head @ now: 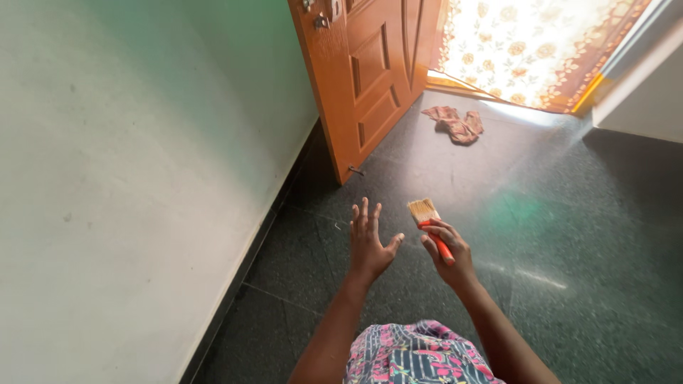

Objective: The person uses a red-handled brush to sweep dust off a brown wooden door. They start by cleaning the area around the handle and latch, then move to the recessed panels and the curved edges of the door, using their left hand to steady the surface.

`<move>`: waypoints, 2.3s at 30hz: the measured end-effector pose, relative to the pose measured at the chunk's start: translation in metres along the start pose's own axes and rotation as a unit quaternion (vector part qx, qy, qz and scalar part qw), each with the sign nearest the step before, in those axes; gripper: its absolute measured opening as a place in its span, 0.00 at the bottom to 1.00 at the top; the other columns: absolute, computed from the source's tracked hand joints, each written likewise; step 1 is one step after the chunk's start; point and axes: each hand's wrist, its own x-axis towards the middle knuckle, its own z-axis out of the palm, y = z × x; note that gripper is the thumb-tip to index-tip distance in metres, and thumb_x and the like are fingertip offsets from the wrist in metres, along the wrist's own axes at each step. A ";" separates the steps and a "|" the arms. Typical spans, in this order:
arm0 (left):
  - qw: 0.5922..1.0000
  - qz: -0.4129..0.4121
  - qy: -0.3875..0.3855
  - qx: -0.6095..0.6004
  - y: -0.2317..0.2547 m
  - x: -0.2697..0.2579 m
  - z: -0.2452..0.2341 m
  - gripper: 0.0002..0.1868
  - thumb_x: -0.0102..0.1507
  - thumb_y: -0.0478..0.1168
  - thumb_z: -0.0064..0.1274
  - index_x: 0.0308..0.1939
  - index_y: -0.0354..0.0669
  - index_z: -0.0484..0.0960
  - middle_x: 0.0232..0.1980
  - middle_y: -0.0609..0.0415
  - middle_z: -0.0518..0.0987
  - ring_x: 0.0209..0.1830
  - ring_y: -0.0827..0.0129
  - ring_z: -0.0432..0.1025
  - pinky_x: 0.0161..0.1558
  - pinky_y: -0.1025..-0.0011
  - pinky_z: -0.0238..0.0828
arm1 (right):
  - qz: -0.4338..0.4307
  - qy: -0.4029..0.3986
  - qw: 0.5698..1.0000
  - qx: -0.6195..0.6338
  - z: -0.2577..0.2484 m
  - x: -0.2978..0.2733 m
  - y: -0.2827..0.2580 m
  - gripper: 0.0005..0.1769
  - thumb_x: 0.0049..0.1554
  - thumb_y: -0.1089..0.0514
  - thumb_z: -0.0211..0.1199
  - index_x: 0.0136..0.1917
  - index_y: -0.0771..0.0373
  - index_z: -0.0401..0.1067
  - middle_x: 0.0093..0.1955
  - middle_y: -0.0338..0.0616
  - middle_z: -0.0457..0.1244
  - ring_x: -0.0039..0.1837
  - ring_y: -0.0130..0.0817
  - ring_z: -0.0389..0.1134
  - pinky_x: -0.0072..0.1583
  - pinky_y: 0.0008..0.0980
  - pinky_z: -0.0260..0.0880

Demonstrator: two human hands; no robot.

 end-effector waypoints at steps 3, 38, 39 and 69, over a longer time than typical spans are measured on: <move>1.000 -0.011 0.011 -0.009 -0.011 0.038 0.007 0.48 0.61 0.54 0.62 0.78 0.49 0.52 0.84 0.45 0.40 0.84 0.47 0.30 0.78 0.45 0.32 | 0.001 -0.010 1.000 0.006 0.018 0.035 0.020 0.13 0.57 0.57 0.68 0.54 0.61 0.78 0.62 0.48 0.69 0.70 0.44 0.68 0.65 0.42 0.70; 0.949 -0.060 0.298 -0.079 -0.007 0.501 -0.055 0.41 0.65 0.48 0.57 0.76 0.39 0.55 0.82 0.37 0.50 0.82 0.43 0.45 0.76 0.48 0.48 | -0.244 -0.089 0.947 0.186 0.081 0.573 0.084 0.08 0.57 0.65 0.67 0.51 0.65 0.76 0.65 0.50 0.67 0.60 0.42 0.74 0.58 0.35 0.75; 0.946 -0.056 0.308 -0.088 -0.006 0.515 -0.065 0.40 0.66 0.48 0.56 0.76 0.39 0.55 0.81 0.38 0.51 0.82 0.45 0.47 0.76 0.49 0.49 | -0.256 -0.085 0.945 0.186 0.082 0.588 0.079 0.08 0.56 0.65 0.68 0.51 0.66 0.76 0.64 0.50 0.68 0.60 0.42 0.74 0.58 0.35 0.75; 0.798 0.096 0.563 -0.195 0.022 0.762 -0.255 0.13 0.74 0.46 0.42 0.46 0.39 0.73 0.29 0.56 0.76 0.20 0.78 0.72 0.23 0.78 0.72 | -0.420 -0.017 0.783 0.459 0.157 0.859 0.049 0.17 0.67 0.46 0.63 0.52 0.63 0.68 0.66 0.52 0.65 0.63 0.38 0.70 0.60 0.36 0.78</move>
